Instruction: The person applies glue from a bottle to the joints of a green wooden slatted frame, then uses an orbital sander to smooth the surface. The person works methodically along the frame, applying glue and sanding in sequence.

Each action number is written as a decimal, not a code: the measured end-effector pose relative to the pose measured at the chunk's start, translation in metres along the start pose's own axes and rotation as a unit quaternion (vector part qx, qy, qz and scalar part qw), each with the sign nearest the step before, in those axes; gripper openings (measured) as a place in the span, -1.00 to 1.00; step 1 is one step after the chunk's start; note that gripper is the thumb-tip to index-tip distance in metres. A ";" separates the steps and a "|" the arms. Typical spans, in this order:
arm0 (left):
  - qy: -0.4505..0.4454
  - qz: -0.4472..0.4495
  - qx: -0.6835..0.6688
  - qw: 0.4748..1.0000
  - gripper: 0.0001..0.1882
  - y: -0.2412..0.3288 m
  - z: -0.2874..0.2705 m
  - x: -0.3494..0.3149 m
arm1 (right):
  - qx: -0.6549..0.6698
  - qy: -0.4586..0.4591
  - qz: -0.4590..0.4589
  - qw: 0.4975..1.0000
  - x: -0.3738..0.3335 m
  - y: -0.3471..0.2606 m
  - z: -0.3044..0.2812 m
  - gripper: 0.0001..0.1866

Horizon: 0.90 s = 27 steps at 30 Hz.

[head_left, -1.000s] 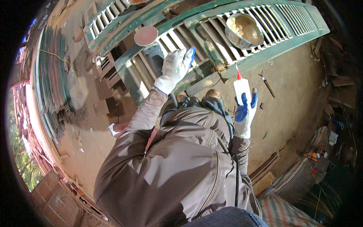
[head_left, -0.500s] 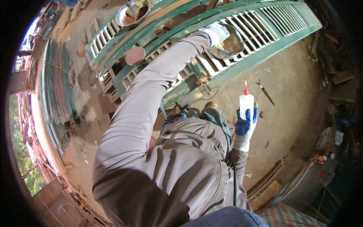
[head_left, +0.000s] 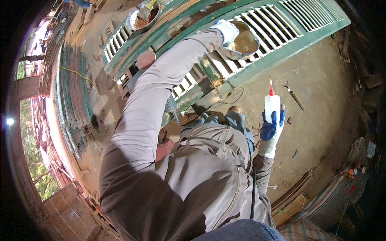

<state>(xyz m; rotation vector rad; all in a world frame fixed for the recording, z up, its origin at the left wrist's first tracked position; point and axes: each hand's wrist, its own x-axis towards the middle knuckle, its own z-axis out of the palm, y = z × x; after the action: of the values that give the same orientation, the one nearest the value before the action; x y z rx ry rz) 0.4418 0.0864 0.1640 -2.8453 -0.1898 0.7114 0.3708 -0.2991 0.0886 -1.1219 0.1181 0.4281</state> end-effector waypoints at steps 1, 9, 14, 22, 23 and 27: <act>0.019 -0.009 0.000 1.000 -0.56 0.005 0.006 0.004 | 0.009 -0.003 0.000 1.000 0.001 0.001 0.001 -0.17; 0.059 -0.042 -0.026 0.997 -0.67 0.013 0.026 0.013 | 0.012 -0.026 -0.005 1.000 -0.001 0.007 -0.008 -0.21; 0.066 0.022 -0.053 0.996 -0.77 0.002 0.030 0.008 | -0.013 0.000 0.007 1.000 -0.013 0.008 -0.007 -0.22; 0.357 0.087 -0.247 0.897 -0.74 -0.037 0.050 -0.073 | -0.019 0.020 -0.003 1.000 -0.038 0.015 -0.011 -0.23; 0.356 0.112 -0.234 0.898 -0.76 -0.032 0.058 -0.081 | -0.013 0.035 -0.012 0.999 -0.044 0.016 -0.012 -0.24; 0.337 0.188 -0.216 0.897 -0.81 -0.024 0.113 -0.120 | 0.002 0.037 -0.010 0.999 -0.060 0.028 -0.016 -0.27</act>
<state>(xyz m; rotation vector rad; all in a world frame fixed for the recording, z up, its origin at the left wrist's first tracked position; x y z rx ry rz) 0.2810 0.1071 0.1260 -3.3862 0.3634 -0.3565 0.3072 -0.3193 0.0761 -1.1352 0.1721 0.3676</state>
